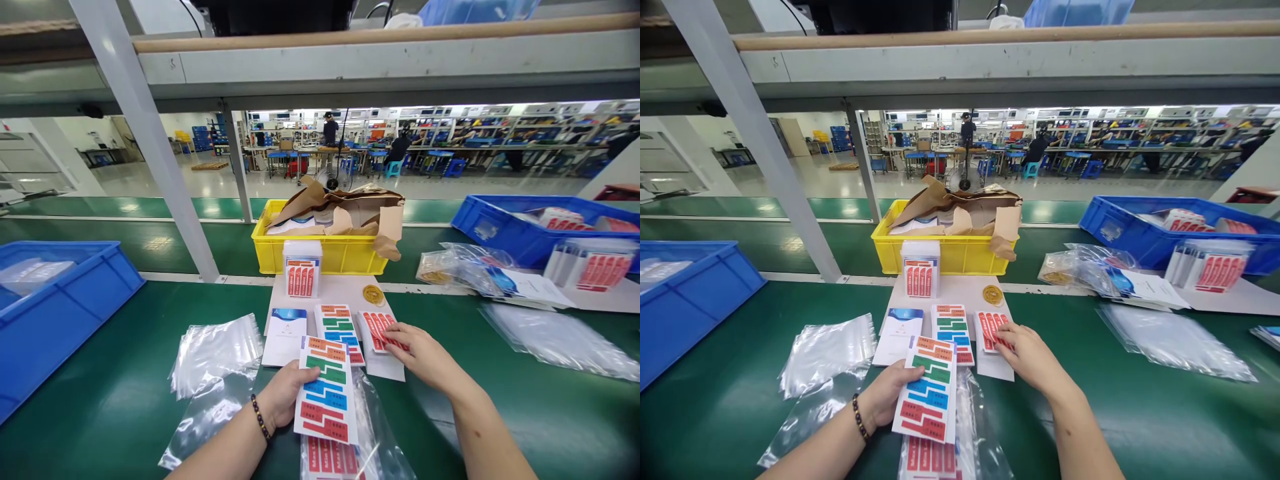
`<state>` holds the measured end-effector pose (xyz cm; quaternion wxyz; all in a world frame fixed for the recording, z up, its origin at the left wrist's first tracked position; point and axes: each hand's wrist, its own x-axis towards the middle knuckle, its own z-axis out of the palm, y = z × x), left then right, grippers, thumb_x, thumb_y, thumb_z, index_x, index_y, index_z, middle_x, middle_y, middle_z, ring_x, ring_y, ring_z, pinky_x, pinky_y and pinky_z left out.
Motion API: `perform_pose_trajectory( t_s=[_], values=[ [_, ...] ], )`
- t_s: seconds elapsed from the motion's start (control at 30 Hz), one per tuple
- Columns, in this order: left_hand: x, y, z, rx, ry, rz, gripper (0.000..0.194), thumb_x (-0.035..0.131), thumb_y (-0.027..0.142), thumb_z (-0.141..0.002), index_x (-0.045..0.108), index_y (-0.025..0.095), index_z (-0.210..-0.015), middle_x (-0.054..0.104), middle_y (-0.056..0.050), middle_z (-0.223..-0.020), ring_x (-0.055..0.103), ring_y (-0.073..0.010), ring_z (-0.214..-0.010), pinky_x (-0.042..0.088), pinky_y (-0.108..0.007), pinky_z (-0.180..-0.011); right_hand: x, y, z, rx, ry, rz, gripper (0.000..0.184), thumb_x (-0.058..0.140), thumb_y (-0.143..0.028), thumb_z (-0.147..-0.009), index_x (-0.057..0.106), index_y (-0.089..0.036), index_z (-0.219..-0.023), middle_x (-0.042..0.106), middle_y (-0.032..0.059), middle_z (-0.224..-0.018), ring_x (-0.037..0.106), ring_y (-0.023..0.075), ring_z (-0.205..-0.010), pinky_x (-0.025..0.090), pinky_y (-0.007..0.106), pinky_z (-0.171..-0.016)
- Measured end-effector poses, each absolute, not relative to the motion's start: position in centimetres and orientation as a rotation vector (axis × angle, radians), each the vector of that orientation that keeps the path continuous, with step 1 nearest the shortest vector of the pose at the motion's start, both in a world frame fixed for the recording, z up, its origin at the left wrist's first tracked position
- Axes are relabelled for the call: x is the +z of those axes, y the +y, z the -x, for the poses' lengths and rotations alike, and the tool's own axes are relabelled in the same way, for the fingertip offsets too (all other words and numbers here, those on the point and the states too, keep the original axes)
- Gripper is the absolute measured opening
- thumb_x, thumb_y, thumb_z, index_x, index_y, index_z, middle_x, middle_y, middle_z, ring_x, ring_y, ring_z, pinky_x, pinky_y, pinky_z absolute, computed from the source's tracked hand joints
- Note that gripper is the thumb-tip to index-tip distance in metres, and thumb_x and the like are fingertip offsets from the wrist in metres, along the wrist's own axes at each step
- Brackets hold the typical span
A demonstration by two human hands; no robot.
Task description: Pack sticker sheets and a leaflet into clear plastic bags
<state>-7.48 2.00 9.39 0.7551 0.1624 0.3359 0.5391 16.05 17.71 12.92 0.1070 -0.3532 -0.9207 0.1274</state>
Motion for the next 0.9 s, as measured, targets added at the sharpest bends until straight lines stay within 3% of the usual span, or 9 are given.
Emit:
perform_pose_trajectory(
  t_s=[0.17, 0.3, 0.47, 0.77, 0.9],
  values=[
    [9.2, 2.2, 7.5, 1.196, 0.754, -0.322, 0.033, 0.062, 0.021, -0.069, 0.058, 0.006, -0.098, 0.065, -0.015, -0.091, 0.062, -0.025, -0.082, 0.04, -0.042, -0.085, 13.0, 17.0, -15.3, 0.195, -2.511, 1.136, 0.034, 0.038, -0.017, -0.076, 0.064, -0.019, -0.098, 0.061, 0.0072, -0.106, 0.056, 0.0223, -0.098, 0.045, 0.038, -0.084],
    [9.7, 2.4, 7.4, 1.213, 0.634, -0.28, 0.042, 0.052, 0.039, -0.075, 0.056, 0.006, -0.103, 0.064, -0.015, -0.094, 0.059, -0.0246, -0.09, 0.037, -0.04, -0.089, 13.5, 13.0, -11.7, -0.026, -2.247, 0.684, 0.034, 0.041, -0.014, -0.078, 0.058, -0.021, -0.105, 0.06, 0.0092, -0.104, 0.054, 0.0228, -0.097, 0.045, 0.04, -0.082],
    [10.3, 2.6, 7.6, 1.188, 0.456, -0.26, 0.062, 0.039, 0.058, -0.075, 0.054, 0.006, -0.106, 0.06, -0.016, -0.103, 0.053, -0.0264, -0.102, 0.033, -0.04, -0.092, 12.8, 7.7, -7.9, -0.049, -2.42, 0.282, 0.036, 0.044, -0.006, -0.075, 0.055, -0.018, -0.107, 0.062, 0.0098, -0.093, 0.054, 0.0224, -0.088, 0.045, 0.041, -0.073],
    [9.5, 2.4, 7.6, 1.367, 0.638, -0.406, 0.031, 0.062, 0.023, -0.069, 0.059, 0.007, -0.096, 0.062, -0.015, -0.098, 0.059, -0.0235, -0.089, 0.039, -0.039, -0.087, 12.7, 6.7, -7.2, 0.072, -2.596, 0.219, 0.029, 0.038, -0.006, -0.077, 0.058, -0.016, -0.094, 0.058, 0.0082, -0.077, 0.048, 0.019, -0.072, 0.041, 0.035, -0.061],
    [9.9, 2.1, 7.2, 1.405, 0.676, -0.448, 0.028, 0.061, 0.018, -0.07, 0.059, 0.007, -0.095, 0.062, -0.015, -0.096, 0.059, -0.0232, -0.088, 0.039, -0.039, -0.086, 13.3, 7.1, -7.5, 0.247, -2.63, 0.2, 0.02, 0.05, -0.023, -0.077, 0.058, -0.016, -0.094, 0.056, 0.0081, -0.079, 0.047, 0.0191, -0.071, 0.04, 0.035, -0.061]
  ],
)
